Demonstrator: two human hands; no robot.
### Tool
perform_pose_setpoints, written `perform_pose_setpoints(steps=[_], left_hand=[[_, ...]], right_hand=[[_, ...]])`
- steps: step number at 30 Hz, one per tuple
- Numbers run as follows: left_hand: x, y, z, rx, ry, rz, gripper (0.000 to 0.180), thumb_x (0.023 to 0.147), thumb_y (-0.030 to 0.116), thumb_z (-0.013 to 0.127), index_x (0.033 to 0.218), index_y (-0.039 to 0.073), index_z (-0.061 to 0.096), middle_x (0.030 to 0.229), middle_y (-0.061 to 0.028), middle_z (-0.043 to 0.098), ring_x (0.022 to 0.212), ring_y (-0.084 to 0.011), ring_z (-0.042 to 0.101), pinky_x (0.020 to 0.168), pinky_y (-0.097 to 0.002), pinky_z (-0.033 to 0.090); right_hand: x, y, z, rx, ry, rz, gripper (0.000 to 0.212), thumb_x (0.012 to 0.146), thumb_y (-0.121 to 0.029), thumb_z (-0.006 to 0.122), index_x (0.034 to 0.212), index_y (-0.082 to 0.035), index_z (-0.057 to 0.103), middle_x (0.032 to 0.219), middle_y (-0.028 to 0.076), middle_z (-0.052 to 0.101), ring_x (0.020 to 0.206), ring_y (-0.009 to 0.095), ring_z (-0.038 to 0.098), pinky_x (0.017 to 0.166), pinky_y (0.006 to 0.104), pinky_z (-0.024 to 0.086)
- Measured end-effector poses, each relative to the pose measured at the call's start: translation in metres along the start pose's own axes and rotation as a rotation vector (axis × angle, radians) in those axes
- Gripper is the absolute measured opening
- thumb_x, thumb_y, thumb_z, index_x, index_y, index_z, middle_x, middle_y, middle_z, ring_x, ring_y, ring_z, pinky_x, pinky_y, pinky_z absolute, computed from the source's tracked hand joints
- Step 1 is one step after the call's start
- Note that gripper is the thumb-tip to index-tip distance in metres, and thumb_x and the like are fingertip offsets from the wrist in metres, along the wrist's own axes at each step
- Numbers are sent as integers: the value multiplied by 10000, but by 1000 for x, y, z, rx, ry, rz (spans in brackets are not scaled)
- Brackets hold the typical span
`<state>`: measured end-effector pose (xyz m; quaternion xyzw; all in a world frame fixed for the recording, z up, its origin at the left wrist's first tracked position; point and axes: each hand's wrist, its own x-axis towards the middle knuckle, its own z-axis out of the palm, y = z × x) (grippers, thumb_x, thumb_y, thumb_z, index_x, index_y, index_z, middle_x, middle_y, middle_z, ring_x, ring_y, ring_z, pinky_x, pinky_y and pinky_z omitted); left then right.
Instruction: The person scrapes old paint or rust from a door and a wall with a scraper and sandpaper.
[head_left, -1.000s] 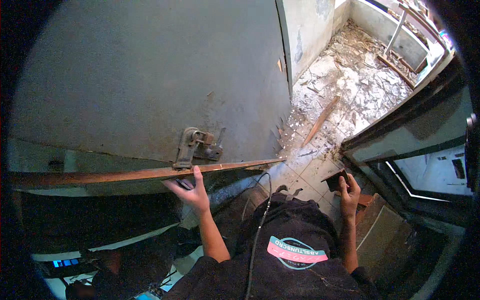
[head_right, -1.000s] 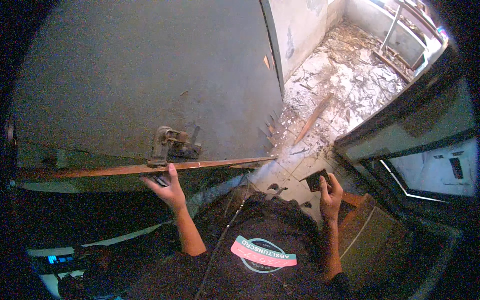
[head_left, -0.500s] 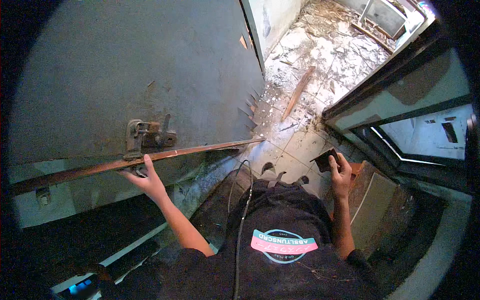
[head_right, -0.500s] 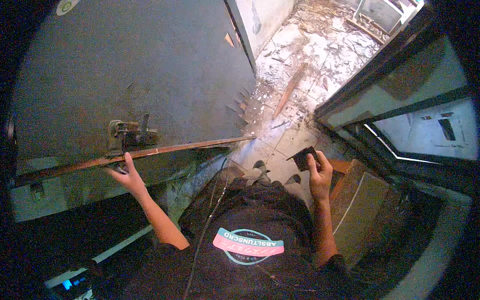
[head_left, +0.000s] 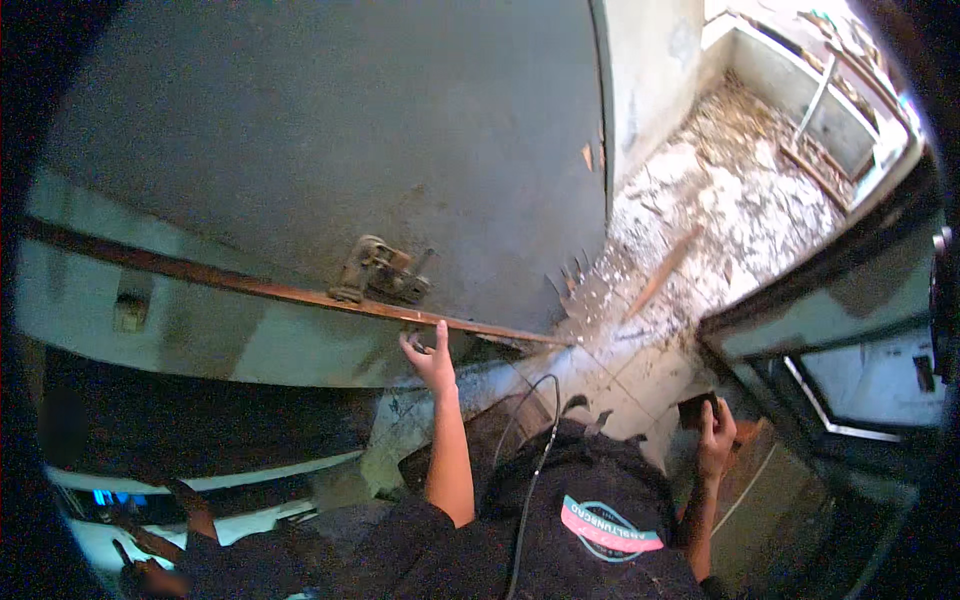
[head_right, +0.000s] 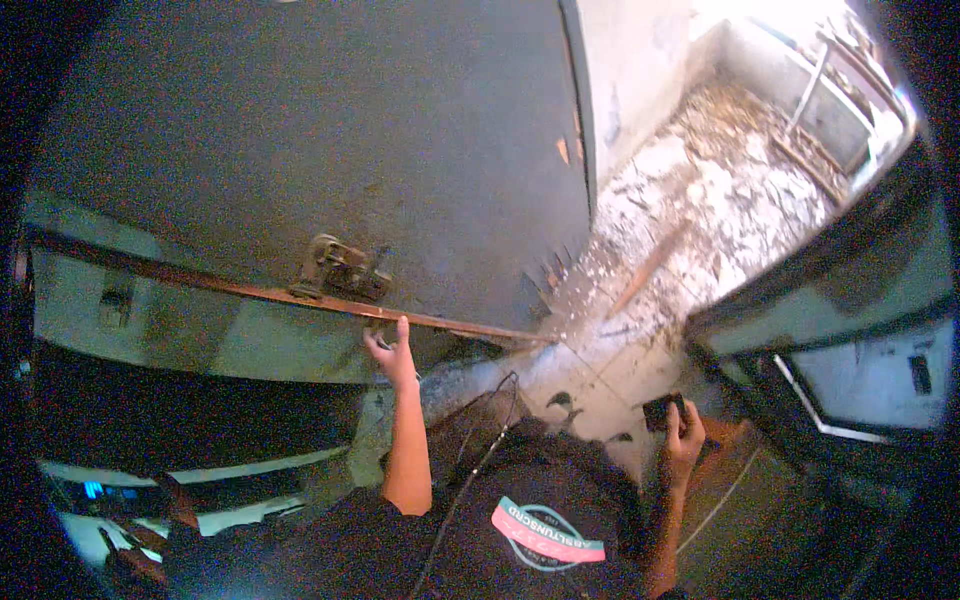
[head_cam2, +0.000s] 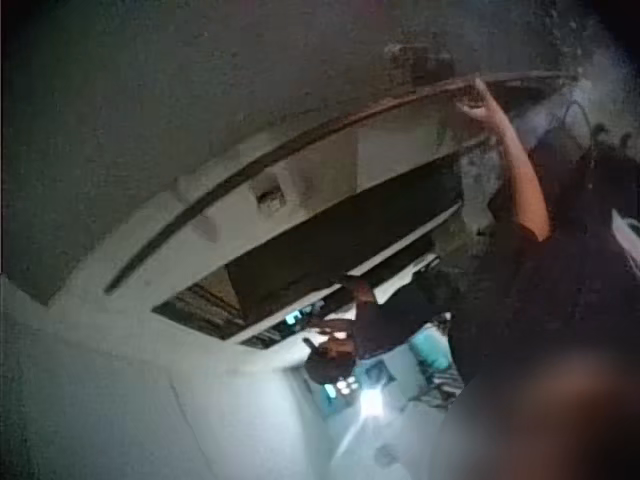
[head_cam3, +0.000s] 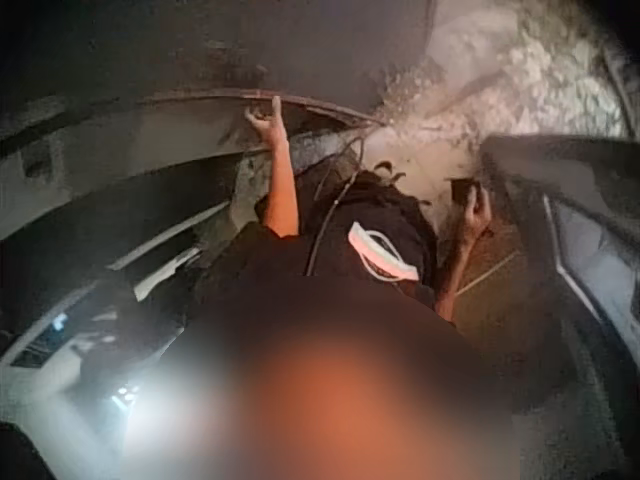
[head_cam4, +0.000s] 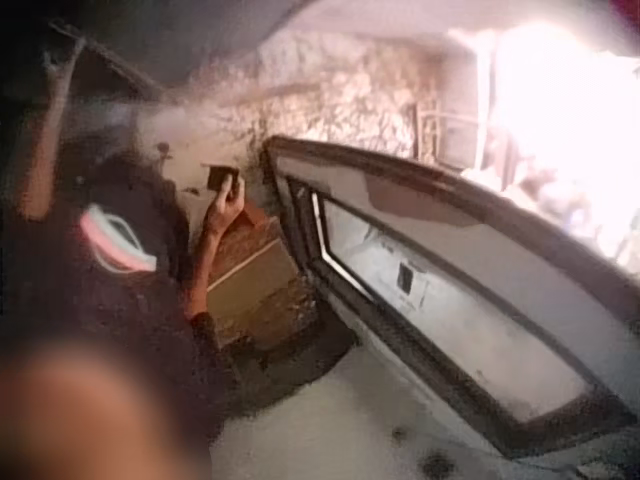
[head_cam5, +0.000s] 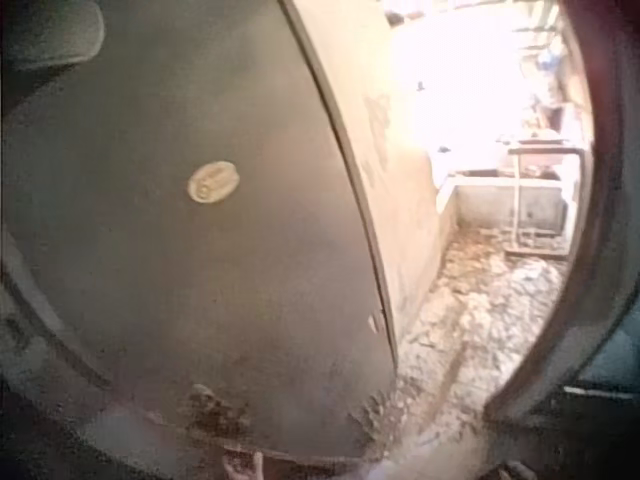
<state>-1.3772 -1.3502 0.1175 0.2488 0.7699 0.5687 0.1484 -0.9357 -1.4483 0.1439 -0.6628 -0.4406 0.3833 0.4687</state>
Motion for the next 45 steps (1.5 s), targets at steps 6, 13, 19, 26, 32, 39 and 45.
perform_pose_setpoints(steps=[6, 13, 19, 26, 32, 39, 45], left_hand=[[22, -7, 24, 186, 75, 14, 1010, 727, 557, 696, 1357, -107, 268, 1423, -276, 267, 1318, -362, 299, 1047, -465, 315], [21, 12, 22, 279, 192, 33, 946, 738, 575, 669, 1325, -97, 356, 1344, -272, 402, 1246, -389, 401, 1028, -438, 347], [18, -15, 21, 291, 326, 273, 608, 691, 489, 737, 1056, 40, 552, 961, -160, 628, 900, -343, 604, 755, -435, 464], [1, 15, 7, 288, 227, 108, 848, 705, 509, 727, 1237, -93, 456, 1239, -265, 496, 1178, -376, 464, 979, -417, 380], [14, 0, 5, 269, 109, -5, 922, 707, 554, 704, 1293, -90, 399, 1314, -271, 430, 1232, -382, 415, 1009, -454, 355], [-5, 55, 8, 168, 123, -90, 905, 707, 490, 740, 1291, -103, 383, 1314, -267, 423, 1249, -367, 394, 1029, -442, 337], [17, -9, 5, 116, -53, -226, 1019, 697, 617, 687, 1340, -75, 305, 1314, -250, 388, 1246, -365, 386, 1009, -489, 335]], right_hand=[[15, 21, 10, 80, -8, -58, 136, 915, -107, 551, 951, 23, 573, 762, -28, 503, 656, 42, 390, 543, 206, 321], [45, 26, 23, -37, -146, -204, 144, 906, -104, 566, 917, 39, 563, 713, -17, 508, 604, 45, 359, 491, 218, 281], [75, 1, 18, 21, -283, -201, 356, 919, -219, 572, 1155, 47, 579, 1043, 159, 634, 913, 207, 602, 745, 307, 493], [107, -8, 24, 141, -412, -158, 341, 910, -220, 595, 1138, 34, 584, 927, 88, 637, 773, 140, 578, 664, 272, 484], [129, -6, 58, 32, -369, -277, 322, 924, -222, 568, 1169, -14, 587, 1069, 119, 621, 928, 177, 584, 755, 299, 503], [173, 72, 104, 333, -627, -139, 278, 944, -296, 528, 1042, -54, 622, 880, 71, 622, 730, 133, 575, 657, 282, 496], [130, -30, 130, 435, -425, -258, 207, 946, -268, 536, 898, -75, 593, 708, -6, 516, 575, 67, 389, 490, 242, 320]])
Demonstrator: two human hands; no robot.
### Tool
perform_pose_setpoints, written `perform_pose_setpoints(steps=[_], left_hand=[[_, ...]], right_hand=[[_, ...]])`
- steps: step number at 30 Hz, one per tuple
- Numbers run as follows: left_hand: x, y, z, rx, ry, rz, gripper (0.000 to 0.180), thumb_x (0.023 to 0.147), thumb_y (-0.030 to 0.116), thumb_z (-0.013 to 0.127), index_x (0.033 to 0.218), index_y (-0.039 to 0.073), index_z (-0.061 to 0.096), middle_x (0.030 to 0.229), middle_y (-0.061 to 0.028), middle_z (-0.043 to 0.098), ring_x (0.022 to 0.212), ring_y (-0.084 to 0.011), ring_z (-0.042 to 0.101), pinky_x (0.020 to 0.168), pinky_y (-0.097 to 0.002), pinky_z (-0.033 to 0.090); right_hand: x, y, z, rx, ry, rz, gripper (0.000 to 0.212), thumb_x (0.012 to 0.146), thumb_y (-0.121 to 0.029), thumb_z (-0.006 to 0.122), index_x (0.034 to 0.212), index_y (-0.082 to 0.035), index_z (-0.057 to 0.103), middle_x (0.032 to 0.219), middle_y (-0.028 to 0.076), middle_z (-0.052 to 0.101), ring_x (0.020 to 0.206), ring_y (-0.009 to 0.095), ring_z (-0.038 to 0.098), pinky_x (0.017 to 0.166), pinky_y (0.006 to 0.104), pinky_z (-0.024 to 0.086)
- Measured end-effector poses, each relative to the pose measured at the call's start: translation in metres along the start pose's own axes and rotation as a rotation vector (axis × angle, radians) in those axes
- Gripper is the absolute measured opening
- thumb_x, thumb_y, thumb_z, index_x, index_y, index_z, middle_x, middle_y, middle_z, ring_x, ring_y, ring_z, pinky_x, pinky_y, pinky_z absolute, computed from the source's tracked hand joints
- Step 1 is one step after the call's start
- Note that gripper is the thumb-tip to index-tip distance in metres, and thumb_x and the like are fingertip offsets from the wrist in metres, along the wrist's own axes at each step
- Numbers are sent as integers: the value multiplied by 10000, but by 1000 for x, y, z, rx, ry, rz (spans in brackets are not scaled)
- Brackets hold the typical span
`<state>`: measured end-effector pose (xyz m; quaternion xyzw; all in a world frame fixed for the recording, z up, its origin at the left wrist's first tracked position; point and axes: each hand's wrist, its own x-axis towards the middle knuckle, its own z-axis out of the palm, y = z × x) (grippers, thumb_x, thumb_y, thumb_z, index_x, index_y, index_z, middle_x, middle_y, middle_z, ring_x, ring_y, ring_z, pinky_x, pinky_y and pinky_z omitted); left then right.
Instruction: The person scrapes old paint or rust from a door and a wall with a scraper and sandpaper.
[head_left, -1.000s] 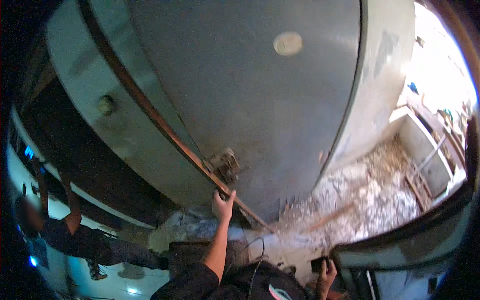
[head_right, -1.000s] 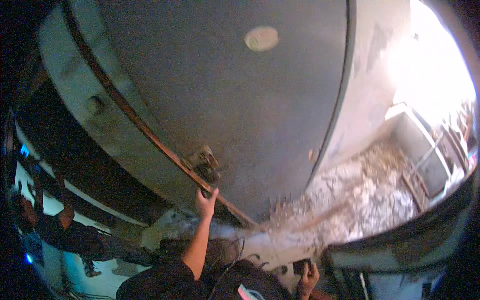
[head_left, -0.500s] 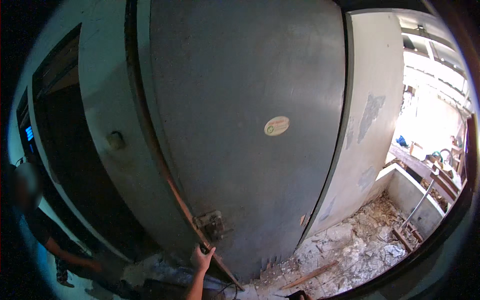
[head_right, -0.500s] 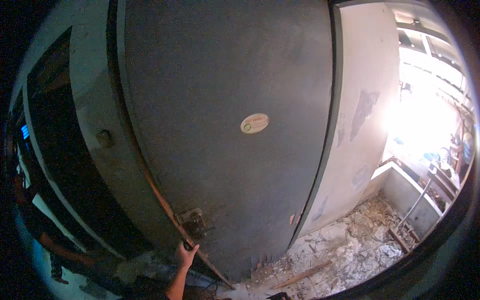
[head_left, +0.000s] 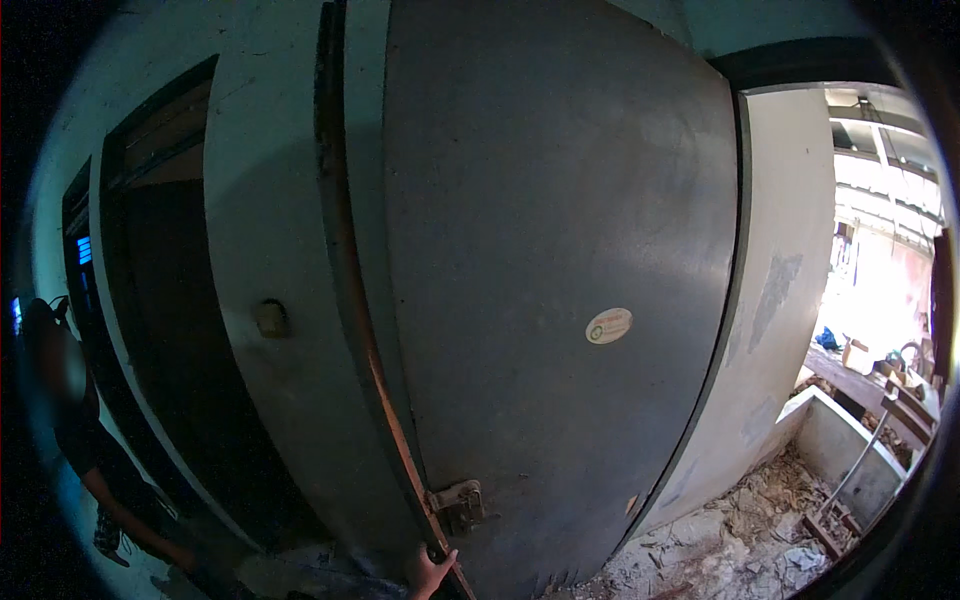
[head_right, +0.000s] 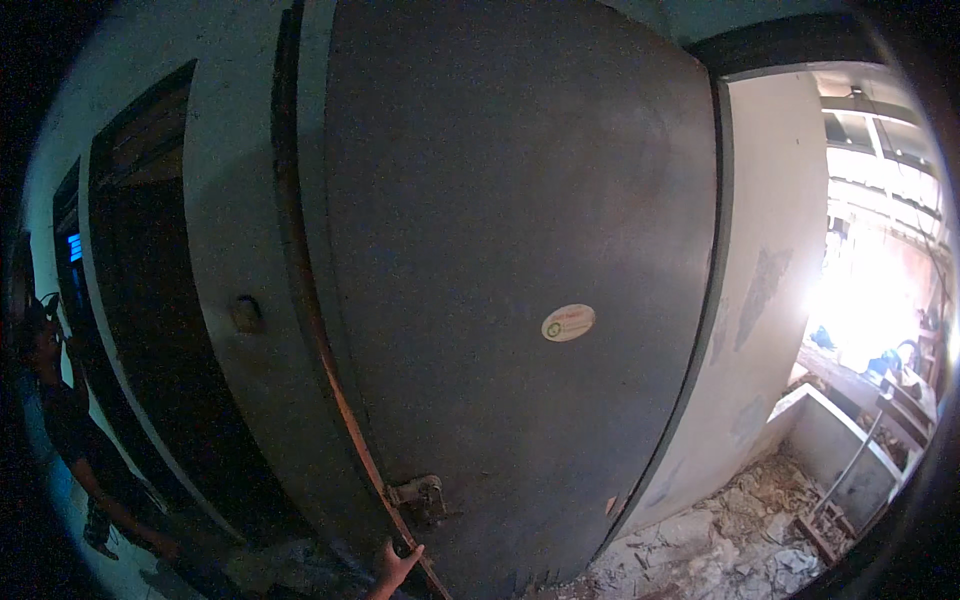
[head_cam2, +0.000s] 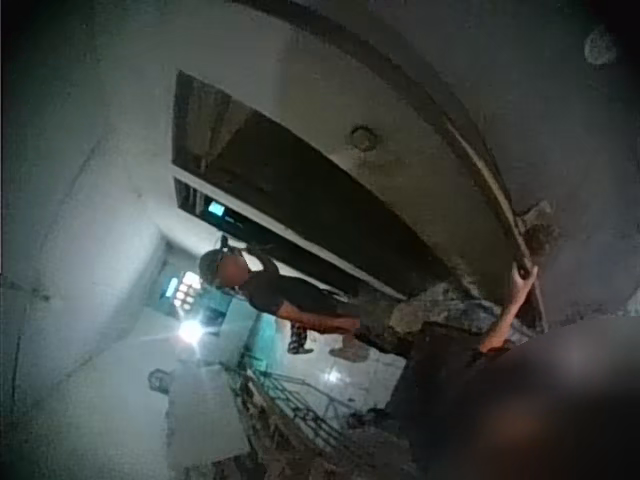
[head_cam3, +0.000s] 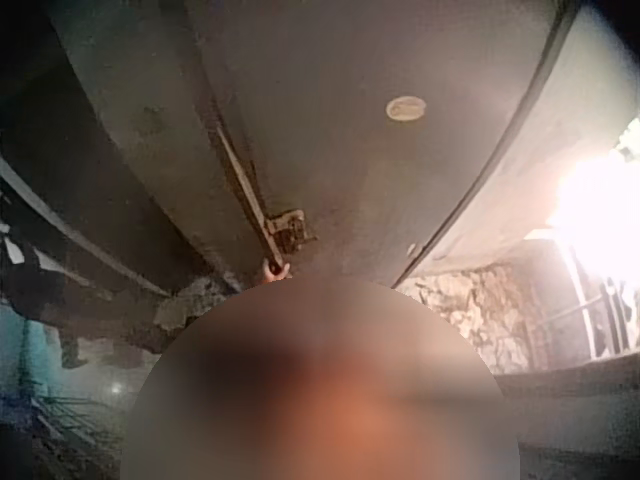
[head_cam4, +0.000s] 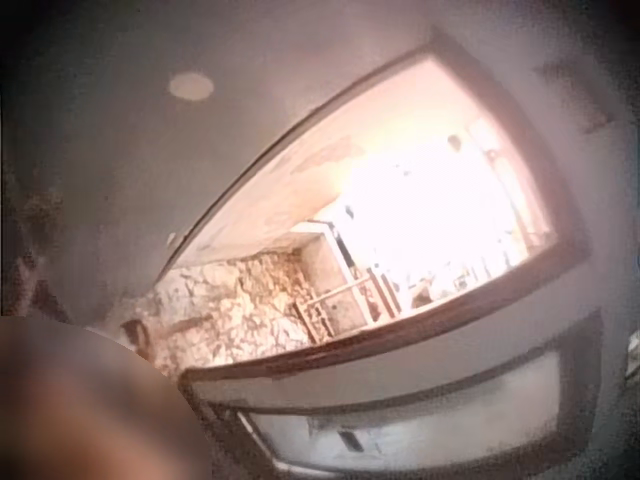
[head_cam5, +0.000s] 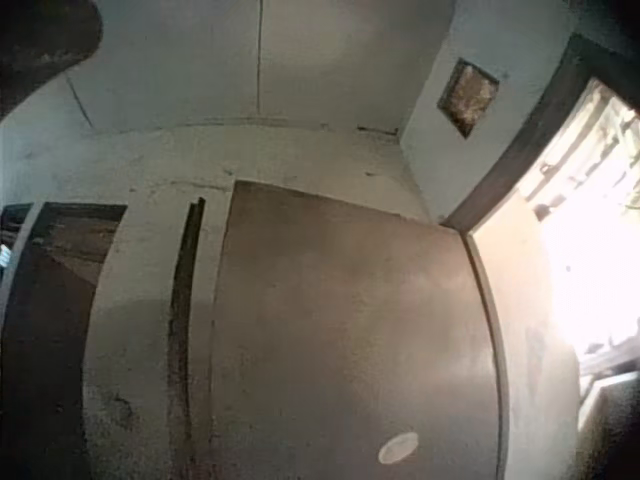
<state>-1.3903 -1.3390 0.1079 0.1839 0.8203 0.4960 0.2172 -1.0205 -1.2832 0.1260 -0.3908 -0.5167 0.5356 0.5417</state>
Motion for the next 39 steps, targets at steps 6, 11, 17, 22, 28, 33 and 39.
perform_pose_setpoints(steps=[6, 11, 17, 22, 28, 33, 39], left_hand=[[25, -24, -2, -101, -115, 22, 1038, 687, 608, 699, 1300, -135, 310, 1295, -269, 391, 1232, -341, 396, 1000, -468, 340], [74, -84, 11, -1049, -593, -52, 1004, 726, 588, 676, 1293, -154, 305, 1291, -281, 388, 1228, -321, 399, 1008, -405, 337], [6, 3, -18, 33, -387, 77, 989, 790, 660, 536, 1456, 62, 116, 1506, -178, 105, 1378, -359, 144, 1079, -530, 238], [3, 38, -43, 64, -500, 212, 915, 813, 651, 510, 1395, -21, 294, 1414, -230, 336, 1301, -359, 339, 1030, -447, 335], [-1, 26, -51, 255, -284, 243, 926, 811, 670, 491, 1368, -53, 335, 1351, -257, 415, 1229, -375, 431, 958, -438, 396], [18, 15, -50, 306, -220, 516, 738, 840, 559, 565, 1282, -21, 454, 989, -150, 580, 820, -259, 595, 718, -325, 496], [15, 28, -45, 20, -43, 545, 487, 738, 379, 746, 956, -25, 584, 862, -168, 611, 822, -318, 596, 712, -377, 467]], right_hand=[[8, -43, 32, 47, -218, 67, 249, 947, -285, 535, 894, -53, 609, 699, 6, 543, 567, 66, 410, 510, 237, 365], [-2, -45, 40, -8, -227, 115, 265, 941, -289, 543, 978, -32, 599, 743, 18, 561, 609, 70, 444, 538, 245, 395], [-13, -45, 56, -42, -145, 149, 322, 935, -293, 552, 1078, -6, 587, 795, 33, 584, 661, 74, 485, 571, 253, 430], [-11, 36, 38, 107, -85, 13, 275, 947, -257, 530, 1027, -3, 594, 720, 2, 550, 601, 65, 444, 529, 230, 376], [-28, -30, 63, 49, 43, 52, 286, 938, -251, 545, 1098, -23, 608, 744, 14, 576, 609, 80, 483, 545, 248, 413], [-39, -33, 51, -224, 12, 211, 332, 935, -276, 543, 1149, -27, 593, 790, 40, 606, 665, 120, 529, 621, 276, 457], [-52, -45, 43, -332, -17, 147, 420, 934, -345, 523, 1220, -38, 545, 1129, 155, 602, 1010, 243, 588, 832, 353, 475]])
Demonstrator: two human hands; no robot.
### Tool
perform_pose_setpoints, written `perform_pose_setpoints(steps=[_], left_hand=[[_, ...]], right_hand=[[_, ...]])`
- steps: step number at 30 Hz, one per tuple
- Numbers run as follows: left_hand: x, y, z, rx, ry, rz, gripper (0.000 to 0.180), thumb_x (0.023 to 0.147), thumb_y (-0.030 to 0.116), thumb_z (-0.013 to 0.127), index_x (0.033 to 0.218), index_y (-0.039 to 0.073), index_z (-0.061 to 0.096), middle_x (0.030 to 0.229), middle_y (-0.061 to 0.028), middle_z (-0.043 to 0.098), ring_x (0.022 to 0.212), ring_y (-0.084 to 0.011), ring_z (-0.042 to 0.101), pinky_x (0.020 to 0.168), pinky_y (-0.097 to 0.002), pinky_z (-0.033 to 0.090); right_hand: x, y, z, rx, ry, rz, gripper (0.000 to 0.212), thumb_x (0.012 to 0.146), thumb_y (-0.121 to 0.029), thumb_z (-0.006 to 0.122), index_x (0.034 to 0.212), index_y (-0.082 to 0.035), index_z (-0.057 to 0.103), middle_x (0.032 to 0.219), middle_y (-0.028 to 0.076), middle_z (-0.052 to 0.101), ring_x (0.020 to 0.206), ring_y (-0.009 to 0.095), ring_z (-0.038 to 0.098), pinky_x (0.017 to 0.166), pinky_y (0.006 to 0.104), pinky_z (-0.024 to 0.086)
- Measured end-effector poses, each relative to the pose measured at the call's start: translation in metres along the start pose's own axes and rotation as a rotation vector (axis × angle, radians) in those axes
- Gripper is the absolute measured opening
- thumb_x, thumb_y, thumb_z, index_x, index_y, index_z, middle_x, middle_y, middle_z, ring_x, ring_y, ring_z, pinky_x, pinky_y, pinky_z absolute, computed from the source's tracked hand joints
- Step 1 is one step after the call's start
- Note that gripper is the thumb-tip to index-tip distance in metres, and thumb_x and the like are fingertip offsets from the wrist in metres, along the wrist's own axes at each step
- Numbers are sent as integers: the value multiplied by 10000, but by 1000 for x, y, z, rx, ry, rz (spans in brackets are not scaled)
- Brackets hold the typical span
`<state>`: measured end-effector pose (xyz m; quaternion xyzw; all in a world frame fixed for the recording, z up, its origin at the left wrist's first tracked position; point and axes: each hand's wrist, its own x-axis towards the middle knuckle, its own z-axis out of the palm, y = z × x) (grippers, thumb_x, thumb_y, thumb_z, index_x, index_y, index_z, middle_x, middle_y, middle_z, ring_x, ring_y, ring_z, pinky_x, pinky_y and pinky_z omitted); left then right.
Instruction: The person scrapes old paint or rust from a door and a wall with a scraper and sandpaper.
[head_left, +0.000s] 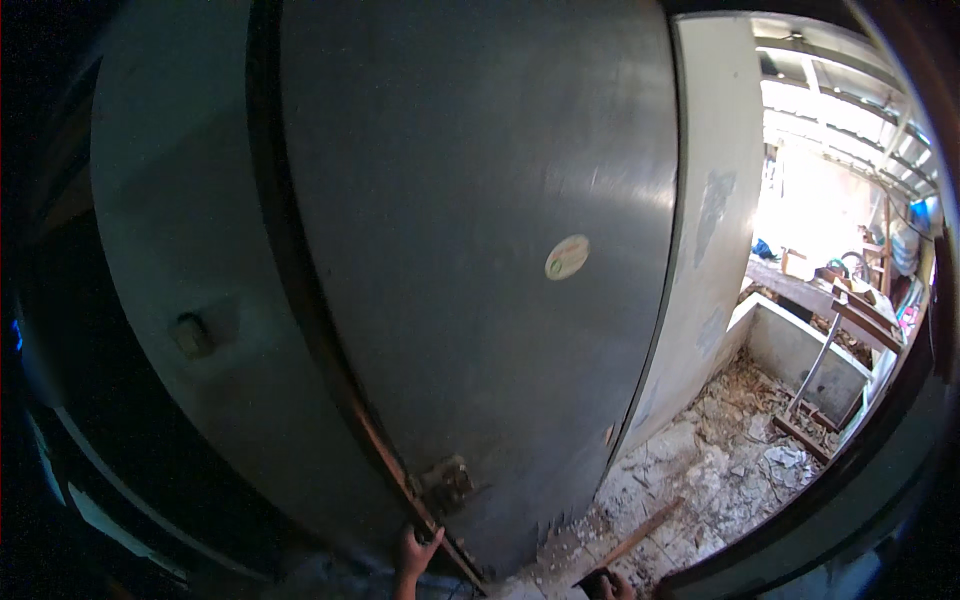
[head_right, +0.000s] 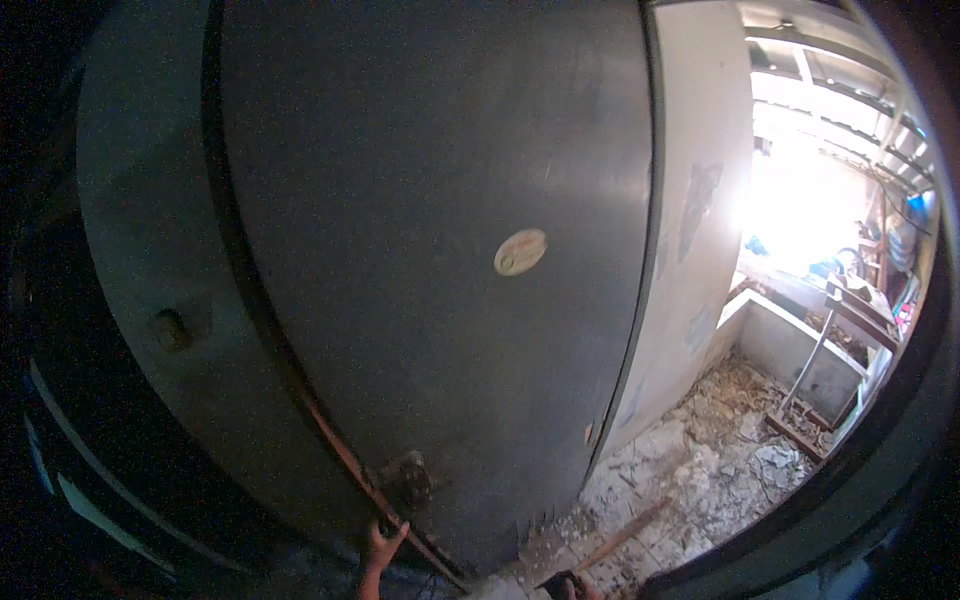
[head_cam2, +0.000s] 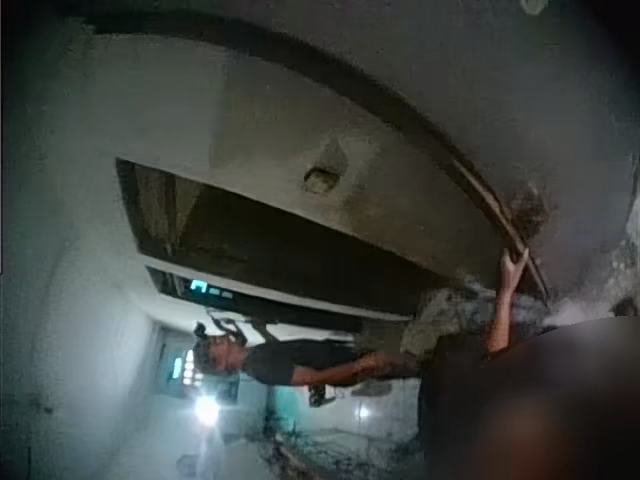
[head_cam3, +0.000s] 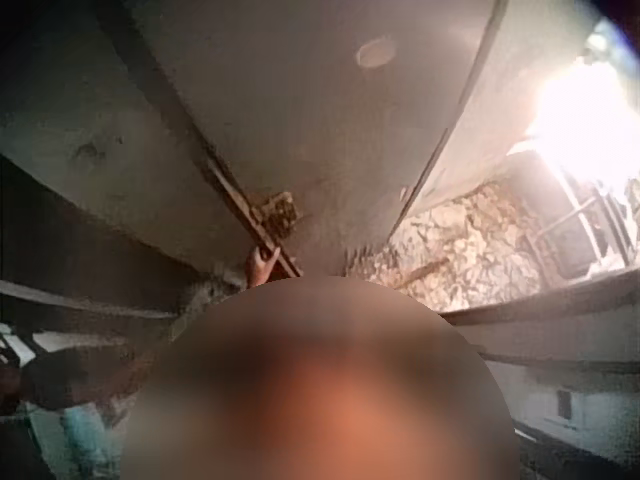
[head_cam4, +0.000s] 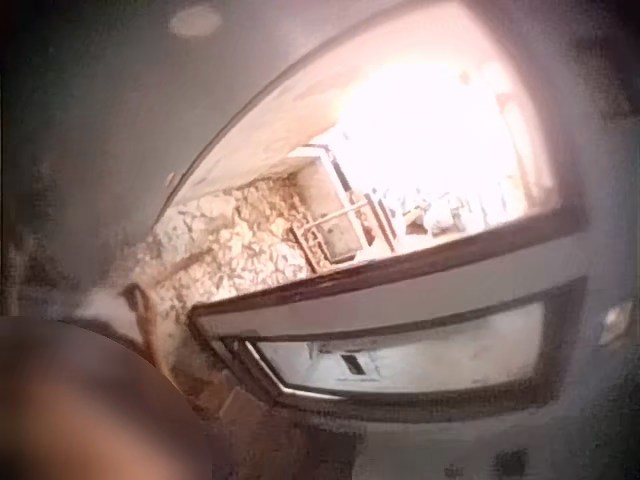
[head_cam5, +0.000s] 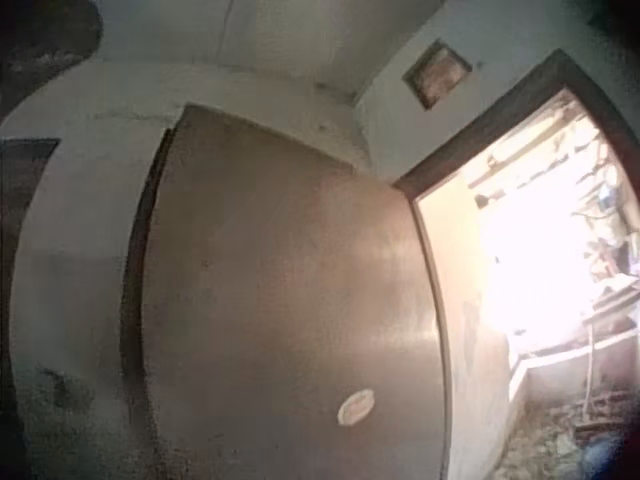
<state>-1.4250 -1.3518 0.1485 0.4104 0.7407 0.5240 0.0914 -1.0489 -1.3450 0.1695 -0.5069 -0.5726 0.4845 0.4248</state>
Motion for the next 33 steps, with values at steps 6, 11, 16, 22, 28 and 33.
perform_pose_setpoints(steps=[6, 11, 16, 22, 28, 33], left_hand=[[9, 29, -25, 111, 6, -35, 570, 746, 446, 714, 1040, -23, 575, 999, -189, 619, 934, -336, 602, 789, -398, 466], [39, 6, -18, 503, 274, 66, 728, 673, 502, 754, 1148, 13, 500, 1070, -179, 580, 989, -366, 566, 778, -448, 473], [75, 9, -21, 574, 318, -16, 736, 679, 513, 756, 1185, 73, 453, 1087, -89, 528, 957, -288, 564, 706, -425, 483], [96, 5, -22, 687, 384, 41, 709, 665, 559, 748, 1131, 107, 462, 1036, -70, 529, 903, -258, 567, 662, -416, 477], [106, 0, -25, 670, 400, 35, 734, 648, 570, 755, 1134, 113, 449, 1047, -74, 520, 909, -276, 567, 694, -439, 460], [105, -2, -29, 613, 353, 44, 715, 664, 560, 749, 1120, 109, 434, 1048, -62, 491, 861, -271, 552, 688, -452, 439]], right_hand=[[-2, 61, -16, -51, 134, 96, 175, 910, -104, 541, 982, 53, 566, 874, 46, 591, 753, 95, 523, 648, 254, 421], [-3, 4, -15, 48, 158, 123, 246, 929, -96, 510, 1090, 78, 571, 1014, 92, 628, 908, 128, 565, 796, 270, 449], [-1, 3, -17, 0, 122, 143, 260, 929, -124, 530, 1084, 83, 563, 832, 63, 619, 744, 101, 548, 658, 248, 445], [-16, 16, -13, 37, 140, 175, 157, 942, -139, 524, 927, 17, 536, 702, -16, 489, 613, 39, 447, 536, 216, 379], [-19, 11, -14, -4, 162, 234, 183, 927, -138, 546, 954, 43, 530, 727, 2, 510, 662, 54, 485, 579, 225, 405], [-20, 3, -9, 28, 196, 257, 216, 927, -151, 544, 1004, 51, 538, 789, 19, 550, 711, 68, 512, 621, 236, 424]])
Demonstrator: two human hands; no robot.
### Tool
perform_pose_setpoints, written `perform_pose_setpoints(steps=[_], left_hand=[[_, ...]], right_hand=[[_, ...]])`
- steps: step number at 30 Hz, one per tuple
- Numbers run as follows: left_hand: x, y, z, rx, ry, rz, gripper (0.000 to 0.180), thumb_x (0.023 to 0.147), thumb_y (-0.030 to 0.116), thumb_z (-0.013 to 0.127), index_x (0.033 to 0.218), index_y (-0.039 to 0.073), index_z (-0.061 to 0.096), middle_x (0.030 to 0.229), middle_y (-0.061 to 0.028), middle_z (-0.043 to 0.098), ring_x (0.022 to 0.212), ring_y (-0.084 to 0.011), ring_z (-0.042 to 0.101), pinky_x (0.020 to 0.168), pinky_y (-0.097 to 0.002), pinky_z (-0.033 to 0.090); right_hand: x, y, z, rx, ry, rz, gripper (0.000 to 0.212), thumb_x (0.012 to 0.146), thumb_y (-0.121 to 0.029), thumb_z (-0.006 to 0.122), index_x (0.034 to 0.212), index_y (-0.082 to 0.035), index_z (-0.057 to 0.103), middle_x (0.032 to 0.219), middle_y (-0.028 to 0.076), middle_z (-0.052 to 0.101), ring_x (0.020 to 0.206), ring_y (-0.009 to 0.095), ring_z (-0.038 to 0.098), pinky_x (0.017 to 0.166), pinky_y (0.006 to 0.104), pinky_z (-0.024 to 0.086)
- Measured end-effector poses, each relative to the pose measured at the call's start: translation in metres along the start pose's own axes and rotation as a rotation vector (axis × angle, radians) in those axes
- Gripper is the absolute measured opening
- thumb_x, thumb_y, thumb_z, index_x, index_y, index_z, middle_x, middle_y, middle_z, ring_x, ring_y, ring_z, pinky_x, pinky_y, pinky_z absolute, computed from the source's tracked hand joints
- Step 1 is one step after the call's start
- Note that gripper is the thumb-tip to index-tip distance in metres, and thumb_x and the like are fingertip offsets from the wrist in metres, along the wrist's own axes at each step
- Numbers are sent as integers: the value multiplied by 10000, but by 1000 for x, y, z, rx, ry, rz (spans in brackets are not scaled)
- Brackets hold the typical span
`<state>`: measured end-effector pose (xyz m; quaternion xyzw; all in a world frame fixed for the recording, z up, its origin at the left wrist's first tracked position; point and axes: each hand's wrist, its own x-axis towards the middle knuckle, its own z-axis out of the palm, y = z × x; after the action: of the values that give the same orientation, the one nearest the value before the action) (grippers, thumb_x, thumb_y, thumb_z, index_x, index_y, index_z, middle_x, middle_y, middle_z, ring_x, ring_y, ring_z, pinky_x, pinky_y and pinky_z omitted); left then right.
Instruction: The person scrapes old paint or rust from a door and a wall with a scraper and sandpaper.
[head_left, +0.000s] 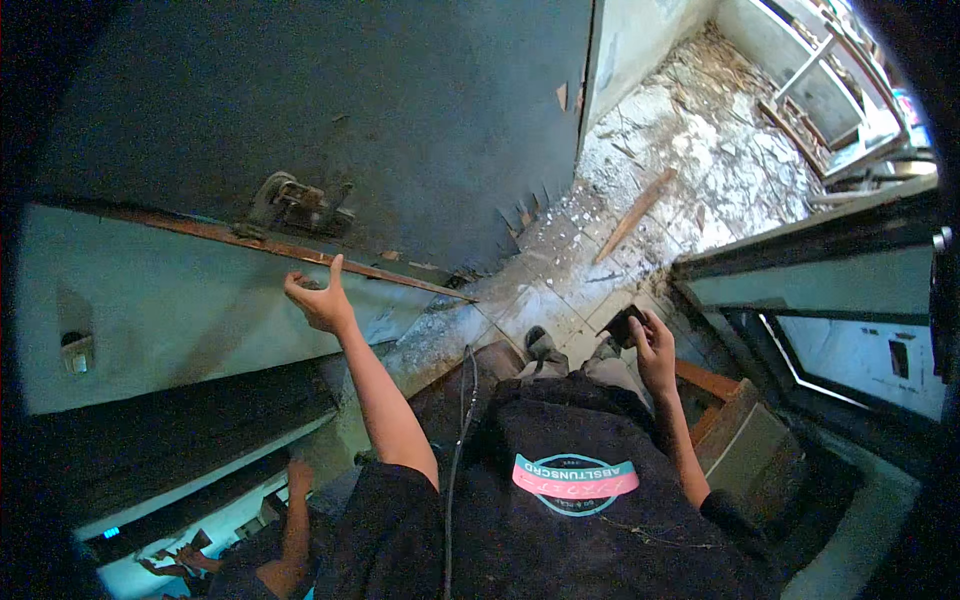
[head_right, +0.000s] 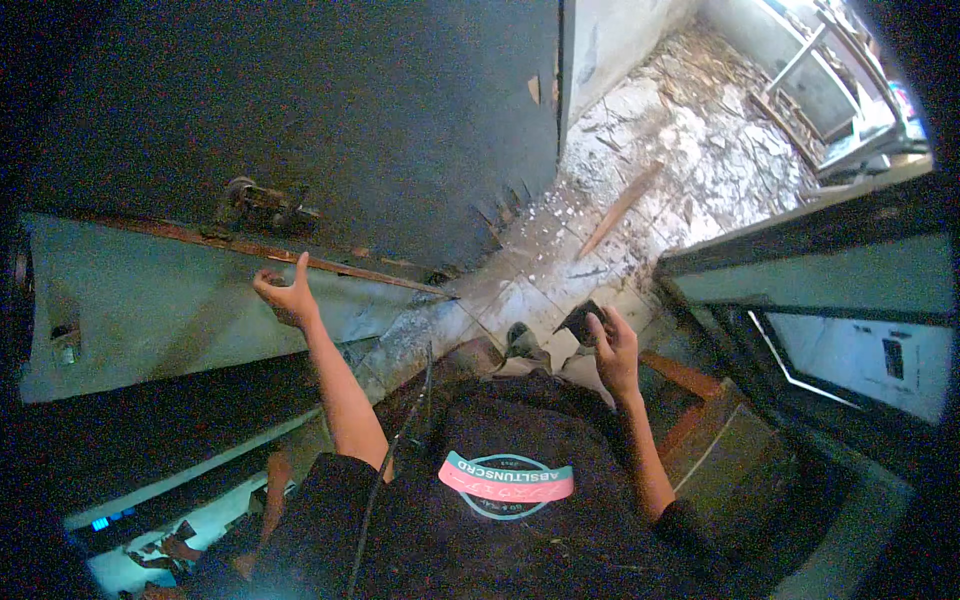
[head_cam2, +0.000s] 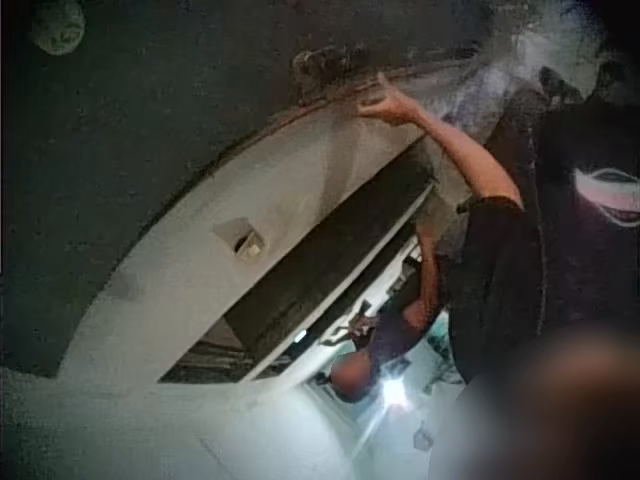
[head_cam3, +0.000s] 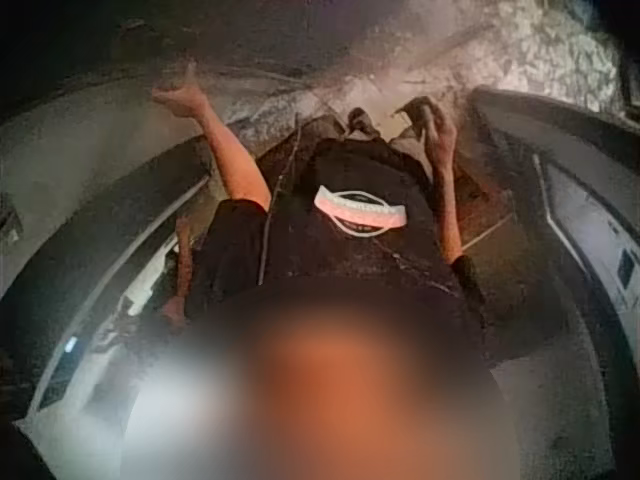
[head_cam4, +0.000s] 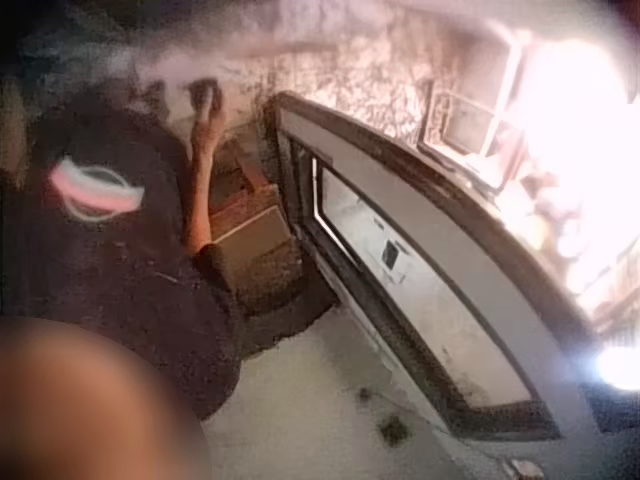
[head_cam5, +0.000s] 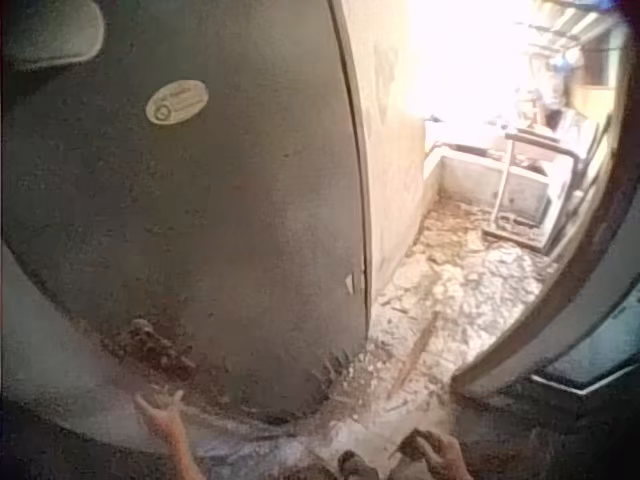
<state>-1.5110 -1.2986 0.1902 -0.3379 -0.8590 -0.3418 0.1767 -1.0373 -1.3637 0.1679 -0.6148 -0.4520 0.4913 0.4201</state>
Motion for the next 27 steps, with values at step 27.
perform_pose_setpoints(steps=[27], left_hand=[[2, -33, 47, -156, 146, 161, 701, 712, 520, 742, 1131, 47, 440, 983, -77, 473, 848, -245, 506, 721, -441, 419]], right_hand=[[-12, 21, 30, -154, -60, -56, 272, 893, -229, 574, 1023, 10, 579, 802, 159, 611, 688, 230, 581, 665, 332, 471]])
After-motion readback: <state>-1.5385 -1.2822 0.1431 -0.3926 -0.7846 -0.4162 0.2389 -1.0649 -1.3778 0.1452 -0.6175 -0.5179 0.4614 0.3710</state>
